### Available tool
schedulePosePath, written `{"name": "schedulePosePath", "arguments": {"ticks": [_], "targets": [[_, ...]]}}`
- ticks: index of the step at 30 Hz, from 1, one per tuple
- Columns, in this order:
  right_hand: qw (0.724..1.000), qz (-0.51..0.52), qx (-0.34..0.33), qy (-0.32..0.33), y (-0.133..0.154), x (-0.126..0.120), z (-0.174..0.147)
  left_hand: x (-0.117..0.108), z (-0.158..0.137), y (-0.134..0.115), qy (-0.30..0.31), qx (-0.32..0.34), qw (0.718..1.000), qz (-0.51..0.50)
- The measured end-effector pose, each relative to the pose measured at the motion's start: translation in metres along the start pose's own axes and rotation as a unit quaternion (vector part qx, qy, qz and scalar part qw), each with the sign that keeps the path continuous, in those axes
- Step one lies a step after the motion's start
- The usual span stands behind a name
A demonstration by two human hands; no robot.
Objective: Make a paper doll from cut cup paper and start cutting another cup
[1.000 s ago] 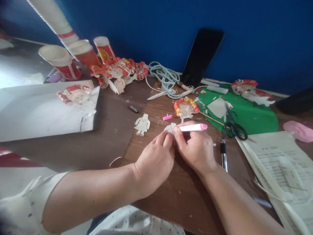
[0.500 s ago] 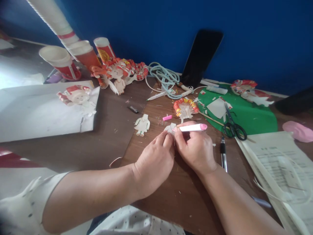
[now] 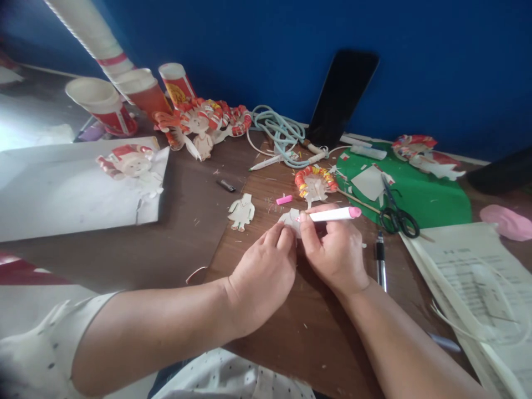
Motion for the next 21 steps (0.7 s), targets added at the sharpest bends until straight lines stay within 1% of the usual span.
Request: {"name": "schedulePosePath", "arguments": {"ticks": [7,12,21], "targets": [[1.000,-0.010,-0.001,0.014,-0.0019,0.0012,-0.0005,0.0017,0.0001,-0.0004,0.001,0.000,1.000,0.008],[1.000,-0.012,0.003,0.017,-0.0029,0.0016,-0.0008,0.0027,-0.0003,-0.0006,-0.016,-0.009,1.000,0.002],[1.000,-0.008,-0.001,0.017,-0.0010,0.0014,-0.0003,0.0030,-0.0003,-0.0006,-0.024,-0.012,1.000,0.008]]}}
Point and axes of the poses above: each hand's wrist, its own z-axis towards the middle knuckle, its own x-axis out of the palm, y = z × x, the point moved 1 cm from there along z, towards the middle knuckle, and after that the axes turned 6 degrees about -x, right-handed, at the moved point
